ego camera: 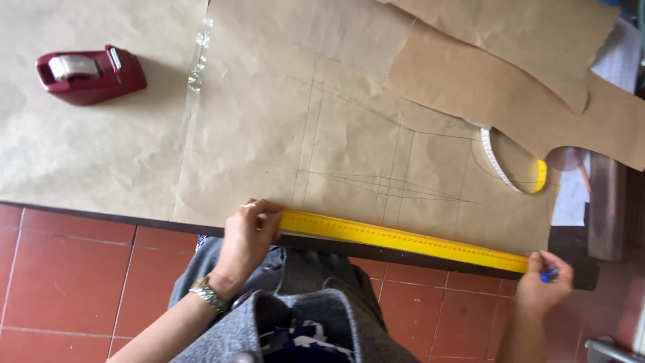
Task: Drafting a garment pattern on brown paper using a ruler, pen, and tape.
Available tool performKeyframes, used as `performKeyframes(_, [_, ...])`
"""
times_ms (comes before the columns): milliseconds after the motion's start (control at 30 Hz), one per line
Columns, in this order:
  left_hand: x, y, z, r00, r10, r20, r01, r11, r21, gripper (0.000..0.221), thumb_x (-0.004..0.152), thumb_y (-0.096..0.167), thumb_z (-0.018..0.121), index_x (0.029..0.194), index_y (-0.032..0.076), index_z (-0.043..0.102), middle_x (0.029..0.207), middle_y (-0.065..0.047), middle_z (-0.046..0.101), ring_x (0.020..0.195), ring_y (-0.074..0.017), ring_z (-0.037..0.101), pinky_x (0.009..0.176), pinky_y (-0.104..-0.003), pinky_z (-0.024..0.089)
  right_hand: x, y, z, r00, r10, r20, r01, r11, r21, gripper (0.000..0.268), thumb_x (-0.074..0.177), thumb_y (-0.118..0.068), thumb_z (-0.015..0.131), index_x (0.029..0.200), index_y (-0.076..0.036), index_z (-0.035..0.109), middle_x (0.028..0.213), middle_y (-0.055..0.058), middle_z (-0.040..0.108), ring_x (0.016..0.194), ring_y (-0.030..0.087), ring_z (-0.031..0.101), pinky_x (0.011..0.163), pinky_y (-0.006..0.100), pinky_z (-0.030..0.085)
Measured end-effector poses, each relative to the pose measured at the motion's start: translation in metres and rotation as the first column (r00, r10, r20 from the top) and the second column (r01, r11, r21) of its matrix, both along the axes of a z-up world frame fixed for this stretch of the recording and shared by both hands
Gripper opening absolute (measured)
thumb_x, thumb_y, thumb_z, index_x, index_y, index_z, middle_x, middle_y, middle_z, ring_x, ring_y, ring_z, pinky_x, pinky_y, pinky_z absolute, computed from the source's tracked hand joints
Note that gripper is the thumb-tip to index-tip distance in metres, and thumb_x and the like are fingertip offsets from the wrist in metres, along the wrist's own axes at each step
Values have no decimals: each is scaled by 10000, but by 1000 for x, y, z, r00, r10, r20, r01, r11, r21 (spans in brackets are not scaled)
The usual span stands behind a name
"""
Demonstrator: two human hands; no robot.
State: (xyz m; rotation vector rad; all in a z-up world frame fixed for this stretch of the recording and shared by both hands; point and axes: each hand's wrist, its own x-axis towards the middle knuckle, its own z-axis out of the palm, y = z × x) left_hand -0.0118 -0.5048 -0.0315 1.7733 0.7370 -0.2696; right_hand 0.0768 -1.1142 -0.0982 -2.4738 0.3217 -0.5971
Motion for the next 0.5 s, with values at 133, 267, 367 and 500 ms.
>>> performKeyframes(133, [-2,-17,-20,990,-130,63,108,957,269,121,836,203,643,881,108,702,860,-78,727,723,-275,700,621,-374,538,17,1,-1,999,50,-6,-49,996,79,130,1032,58,681,1110,-33,632,1019,123,634,933,184,620,877,292,535])
performKeyframes(267, [0,-21,-20,991,-127,32,111,947,302,120,805,216,714,879,121,714,814,-10,746,682,-156,704,625,-302,571,23,-10,-15,996,82,-29,-81,996,28,172,987,40,729,1100,-62,650,1033,82,642,960,177,593,890,294,488])
performKeyframes(367, [-3,-27,-22,990,-139,21,125,935,331,188,762,247,737,932,173,706,718,35,715,682,-166,684,659,-333,508,24,-14,-17,996,88,-31,-87,996,34,150,985,10,730,1086,-73,656,1026,79,643,948,176,596,871,293,494])
performKeyframes(500, [-6,-35,-23,983,-184,2,165,889,427,279,776,273,773,969,137,624,766,17,687,744,-197,647,693,-360,493,24,-4,-9,999,-1,-45,6,994,110,117,953,-39,726,1027,-114,676,941,27,640,881,125,583,798,251,488])
